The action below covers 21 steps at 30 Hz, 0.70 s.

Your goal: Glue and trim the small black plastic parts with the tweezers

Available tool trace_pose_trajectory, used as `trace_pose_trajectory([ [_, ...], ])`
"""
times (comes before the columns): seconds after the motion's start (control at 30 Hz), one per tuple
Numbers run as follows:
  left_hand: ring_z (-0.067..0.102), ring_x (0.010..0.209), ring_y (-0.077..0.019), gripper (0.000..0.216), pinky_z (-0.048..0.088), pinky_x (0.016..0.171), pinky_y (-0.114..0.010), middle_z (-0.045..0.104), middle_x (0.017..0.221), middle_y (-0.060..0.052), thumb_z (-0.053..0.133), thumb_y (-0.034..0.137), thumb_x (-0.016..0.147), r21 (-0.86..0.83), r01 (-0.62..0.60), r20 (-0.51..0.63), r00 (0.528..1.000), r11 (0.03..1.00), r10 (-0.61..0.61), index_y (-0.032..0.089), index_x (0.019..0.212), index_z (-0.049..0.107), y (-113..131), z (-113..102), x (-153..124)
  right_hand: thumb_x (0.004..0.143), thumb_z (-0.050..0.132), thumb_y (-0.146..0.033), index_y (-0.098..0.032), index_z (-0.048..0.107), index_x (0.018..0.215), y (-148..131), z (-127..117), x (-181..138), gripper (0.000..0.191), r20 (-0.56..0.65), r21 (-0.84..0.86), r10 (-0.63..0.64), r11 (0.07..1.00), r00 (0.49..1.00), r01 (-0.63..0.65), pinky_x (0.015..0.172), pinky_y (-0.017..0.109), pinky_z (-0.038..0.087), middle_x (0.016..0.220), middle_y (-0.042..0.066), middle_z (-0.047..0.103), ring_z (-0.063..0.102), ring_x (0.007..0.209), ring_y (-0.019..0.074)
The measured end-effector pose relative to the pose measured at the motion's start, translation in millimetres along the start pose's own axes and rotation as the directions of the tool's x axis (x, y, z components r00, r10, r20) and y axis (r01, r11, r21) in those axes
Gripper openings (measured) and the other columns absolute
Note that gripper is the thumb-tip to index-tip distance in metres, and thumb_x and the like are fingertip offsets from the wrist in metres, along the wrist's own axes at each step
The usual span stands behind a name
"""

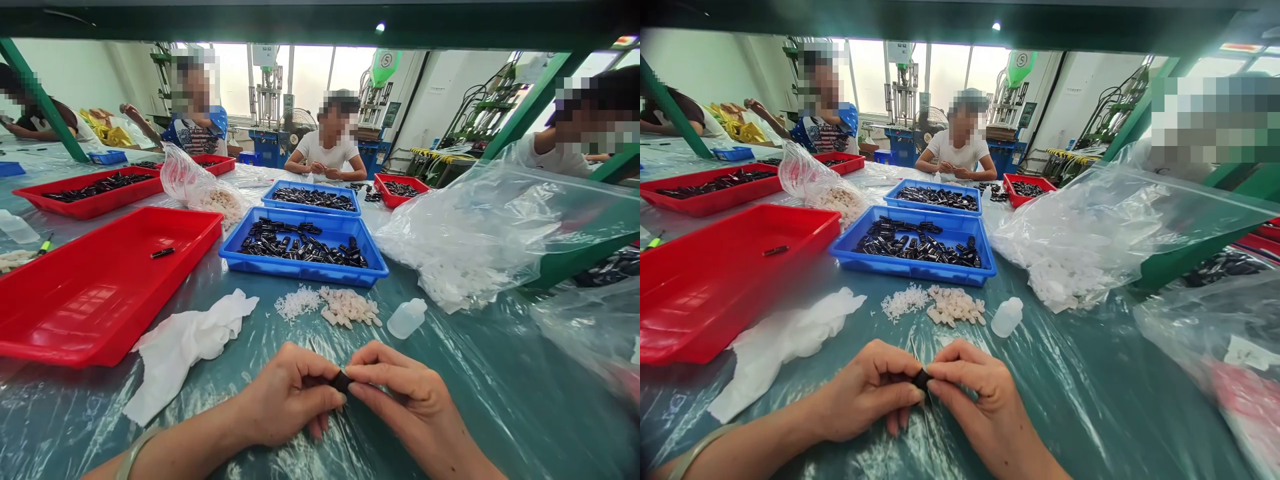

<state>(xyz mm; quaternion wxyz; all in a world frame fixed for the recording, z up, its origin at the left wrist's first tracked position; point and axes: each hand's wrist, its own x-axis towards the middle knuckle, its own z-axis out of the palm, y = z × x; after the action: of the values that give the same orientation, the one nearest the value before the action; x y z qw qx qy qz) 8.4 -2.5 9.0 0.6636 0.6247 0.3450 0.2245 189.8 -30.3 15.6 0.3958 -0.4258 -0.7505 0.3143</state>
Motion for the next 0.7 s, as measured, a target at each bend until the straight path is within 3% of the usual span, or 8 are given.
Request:
trace_pose_trajectory([
  [0.23, 0.053, 0.044, -0.0099, 0.018, 0.044, 0.044, -0.018, 0.052, 0.049, 0.001, 0.057, 0.027, 0.074, -0.093, 0.002, -0.028, 1.000, 0.996, -0.004, 0.012, 0.066, 0.060, -3.0, -1.6, 2.7, 0.080, 0.057, -0.012, -0.027, 0.064, 0.100, 2.2, 2.1, -3.5, 0.026, 0.052, 0.080, 0.042, 0.996, 0.998, -0.046, 0.071, 0.025, 0.049, 0.089, 0.002, 0.059, 0.058, 0.079, 0.0138],
  [0.4, 0.059, 0.050, -0.0105, 0.021, 0.047, 0.047, -0.018, 0.063, 0.065, -0.005, 0.064, 0.029, 0.069, -0.270, 0.044, -0.055, 0.997, 0.962, -0.060, 0.009, 0.076, 0.068, -0.5, -2.6, 4.6, 0.068, 0.067, -0.008, -0.028, 0.055, 0.107, -0.6, 10.4, -5.0, 0.045, 0.007, 0.058, 0.078, 0.995, 0.997, -0.079, 0.070, 0.024, 0.049, 0.100, 0.001, 0.054, 0.055, 0.082, 0.0135],
  [0.57, 0.056, 0.052, -0.0078, 0.024, 0.045, 0.046, -0.015, 0.067, 0.071, -0.008, 0.062, 0.029, 0.072, -0.285, 0.022, -0.055, 0.998, 0.958, -0.040, 0.011, 0.084, 0.072, -0.8, -2.2, 4.4, 0.063, 0.068, -0.003, -0.028, 0.051, 0.109, 4.9, 18.0, -7.0, 0.055, -0.071, -0.054, 0.014, 0.998, 0.997, -0.018, 0.069, 0.022, 0.049, 0.100, -0.001, 0.054, 0.055, 0.077, 0.0113],
  [0.7, 0.054, 0.053, -0.0062, 0.023, 0.044, 0.047, -0.013, 0.067, 0.072, -0.007, 0.062, 0.029, 0.073, -0.271, 0.022, -0.035, 0.999, 0.962, -0.033, 0.012, 0.084, 0.072, -1.0, -2.3, 4.0, 0.068, 0.069, -0.010, -0.028, 0.049, 0.109, 13.3, 20.8, -8.7, 0.050, -0.102, -0.139, -0.057, 0.989, 0.993, 0.042, 0.067, 0.021, 0.049, 0.099, -0.001, 0.054, 0.055, 0.076, 0.0107],
])
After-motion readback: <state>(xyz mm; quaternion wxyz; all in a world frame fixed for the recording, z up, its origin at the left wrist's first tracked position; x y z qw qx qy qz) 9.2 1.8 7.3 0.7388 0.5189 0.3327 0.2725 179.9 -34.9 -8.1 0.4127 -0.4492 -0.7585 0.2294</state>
